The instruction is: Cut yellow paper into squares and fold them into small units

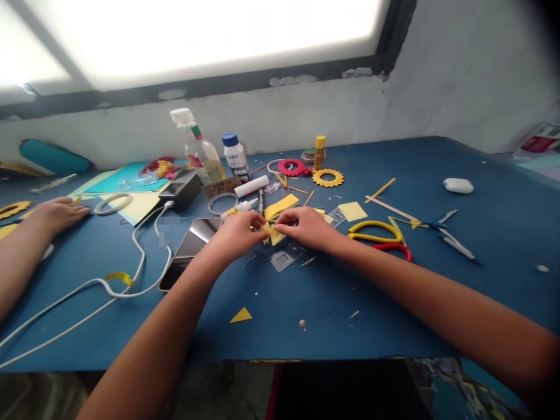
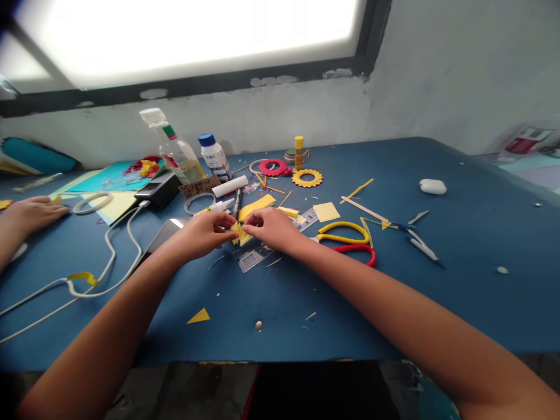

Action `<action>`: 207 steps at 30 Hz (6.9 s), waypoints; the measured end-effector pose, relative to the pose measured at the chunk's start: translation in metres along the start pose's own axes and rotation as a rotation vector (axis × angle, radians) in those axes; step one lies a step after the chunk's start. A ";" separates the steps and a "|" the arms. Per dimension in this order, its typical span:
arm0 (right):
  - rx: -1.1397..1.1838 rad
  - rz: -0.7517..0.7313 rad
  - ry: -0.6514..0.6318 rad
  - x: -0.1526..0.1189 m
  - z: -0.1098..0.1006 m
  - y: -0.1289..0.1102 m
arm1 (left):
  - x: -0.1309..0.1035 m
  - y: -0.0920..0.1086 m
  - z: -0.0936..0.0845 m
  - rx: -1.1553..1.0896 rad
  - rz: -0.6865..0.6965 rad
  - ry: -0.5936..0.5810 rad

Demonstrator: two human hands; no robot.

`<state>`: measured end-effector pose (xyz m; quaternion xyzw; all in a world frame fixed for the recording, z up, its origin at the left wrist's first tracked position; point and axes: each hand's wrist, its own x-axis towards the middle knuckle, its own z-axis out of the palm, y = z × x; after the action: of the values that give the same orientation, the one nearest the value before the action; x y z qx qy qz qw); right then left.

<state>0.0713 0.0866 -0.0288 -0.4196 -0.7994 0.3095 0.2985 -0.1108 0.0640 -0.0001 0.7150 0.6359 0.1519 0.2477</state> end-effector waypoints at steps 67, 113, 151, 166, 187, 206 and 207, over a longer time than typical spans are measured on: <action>-0.221 -0.546 0.536 -0.029 -0.031 -0.013 | -0.026 0.040 0.007 -0.630 0.469 0.246; -0.173 -0.449 0.427 -0.037 -0.028 -0.016 | -0.036 0.044 0.010 -0.300 0.469 0.332; 0.430 -0.107 0.145 -0.052 -0.060 -0.017 | -0.031 0.046 0.007 -0.762 0.260 0.234; 0.364 -0.178 0.284 -0.060 -0.046 -0.015 | -0.040 0.057 0.013 -0.574 0.303 0.284; 0.250 -0.273 0.361 -0.066 -0.036 -0.018 | -0.047 0.055 0.022 -0.287 0.530 0.440; 0.770 -0.104 0.253 -0.066 -0.047 -0.022 | -0.039 0.057 0.008 -0.941 0.143 0.041; 0.787 -0.102 0.260 -0.066 -0.048 -0.022 | -0.037 0.056 0.007 -1.006 0.103 -0.002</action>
<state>0.1265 0.0319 0.0036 -0.2692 -0.5954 0.5206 0.5496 -0.0661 0.0225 0.0285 0.5378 0.4476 0.4507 0.5543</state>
